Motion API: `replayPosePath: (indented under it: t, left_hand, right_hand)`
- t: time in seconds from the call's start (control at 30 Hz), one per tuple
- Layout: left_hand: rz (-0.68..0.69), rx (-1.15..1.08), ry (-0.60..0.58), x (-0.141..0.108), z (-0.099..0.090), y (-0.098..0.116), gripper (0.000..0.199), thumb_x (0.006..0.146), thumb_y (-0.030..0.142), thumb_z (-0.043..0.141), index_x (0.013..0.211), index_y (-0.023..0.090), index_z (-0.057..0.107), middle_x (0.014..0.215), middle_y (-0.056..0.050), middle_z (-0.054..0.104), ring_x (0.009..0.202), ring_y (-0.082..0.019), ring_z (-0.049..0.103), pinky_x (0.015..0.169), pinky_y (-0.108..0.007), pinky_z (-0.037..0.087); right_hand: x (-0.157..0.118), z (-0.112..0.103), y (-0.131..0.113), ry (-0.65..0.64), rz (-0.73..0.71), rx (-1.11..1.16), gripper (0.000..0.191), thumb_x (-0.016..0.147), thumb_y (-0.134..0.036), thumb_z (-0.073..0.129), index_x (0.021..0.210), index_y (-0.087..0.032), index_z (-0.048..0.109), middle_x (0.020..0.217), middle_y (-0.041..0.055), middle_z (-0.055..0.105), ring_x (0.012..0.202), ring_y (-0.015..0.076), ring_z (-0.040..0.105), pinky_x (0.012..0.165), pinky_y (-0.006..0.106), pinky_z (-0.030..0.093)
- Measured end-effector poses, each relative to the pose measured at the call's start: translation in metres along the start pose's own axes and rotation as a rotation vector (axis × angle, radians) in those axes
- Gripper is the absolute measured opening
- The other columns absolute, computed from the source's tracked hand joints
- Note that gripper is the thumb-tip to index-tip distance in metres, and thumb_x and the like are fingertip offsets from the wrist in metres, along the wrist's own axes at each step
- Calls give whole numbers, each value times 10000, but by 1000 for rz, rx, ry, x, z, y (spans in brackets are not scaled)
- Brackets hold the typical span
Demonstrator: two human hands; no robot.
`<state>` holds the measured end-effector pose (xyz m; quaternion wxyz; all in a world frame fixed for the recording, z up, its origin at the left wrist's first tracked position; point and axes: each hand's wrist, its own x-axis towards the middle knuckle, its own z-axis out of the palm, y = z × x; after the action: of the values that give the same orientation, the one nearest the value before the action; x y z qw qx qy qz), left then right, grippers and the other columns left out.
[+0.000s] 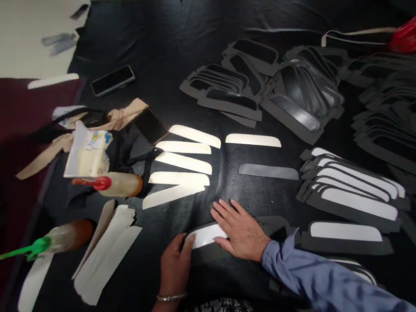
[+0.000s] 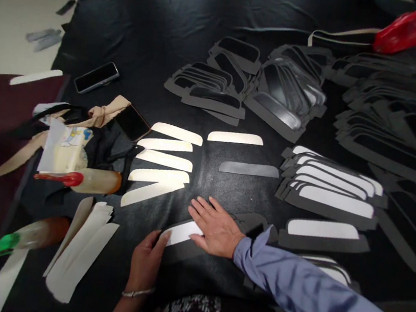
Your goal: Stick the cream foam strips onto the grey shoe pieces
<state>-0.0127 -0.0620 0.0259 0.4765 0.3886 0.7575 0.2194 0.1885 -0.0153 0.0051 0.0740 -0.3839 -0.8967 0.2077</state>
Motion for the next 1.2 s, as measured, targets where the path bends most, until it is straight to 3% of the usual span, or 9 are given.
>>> replayPosePath:
  t: [0.2,0.3,0.4,0.47,0.57,0.73,0.9,1.2]
  left_hand:
    - [18,-43,20,1,0,1,417,695,570,535,721,170,651,659,-22,629,669,-191,554,622,-274,422]
    - [32,-107,6,1,-2,2,402,671,550,576,741,165,667,696,-27,647,705,-199,567,654,-279,434]
    - [36,-175,-4,1,-6,4,390,621,537,633,731,166,683,710,-24,658,738,-209,578,688,-285,442]
    - [46,-216,-3,0,-8,4,392,596,532,655,735,168,692,722,-21,663,757,-212,579,704,-287,444]
    - [47,-272,25,-5,-11,5,400,596,521,663,779,167,699,717,-10,655,734,-196,573,679,-274,440]
    - [-33,-422,-2,-11,-16,10,447,552,504,714,826,152,686,685,-5,653,676,-169,572,617,-248,446]
    - [-139,-633,-126,-18,-21,16,481,498,454,775,860,154,674,695,-7,679,689,-169,613,650,-248,482]
    - [-94,-656,-108,-29,-17,15,478,502,447,776,866,153,675,689,-8,683,656,-178,628,635,-265,493]
  right_hand:
    - [-2,-4,0,38,-8,19,608,883,-422,394,1372,-73,303,1393,164,371,1325,271,235,1080,485,173]
    - [-5,-5,3,170,34,51,541,893,-345,374,1362,-82,311,1327,160,450,1276,261,322,1047,476,252]
    - [-10,-7,9,351,193,87,431,906,-267,323,1314,-139,380,1222,140,525,1161,247,436,968,462,348]
    - [-14,-12,12,403,335,93,369,917,-265,306,1236,-167,463,1129,129,567,1065,241,490,903,436,394]
    - [-25,-24,12,335,446,80,329,930,-303,303,1095,-178,557,990,110,607,941,227,527,822,388,422]
    - [-40,-40,4,222,489,189,296,919,-383,351,910,-193,579,816,49,602,801,189,535,763,339,414]
    - [-48,-46,-5,275,578,459,301,866,-424,406,654,-211,419,631,-33,480,616,130,485,580,252,378]
    - [-68,-62,-29,382,589,514,260,858,-392,404,672,-211,422,645,-34,462,640,130,475,591,250,376]
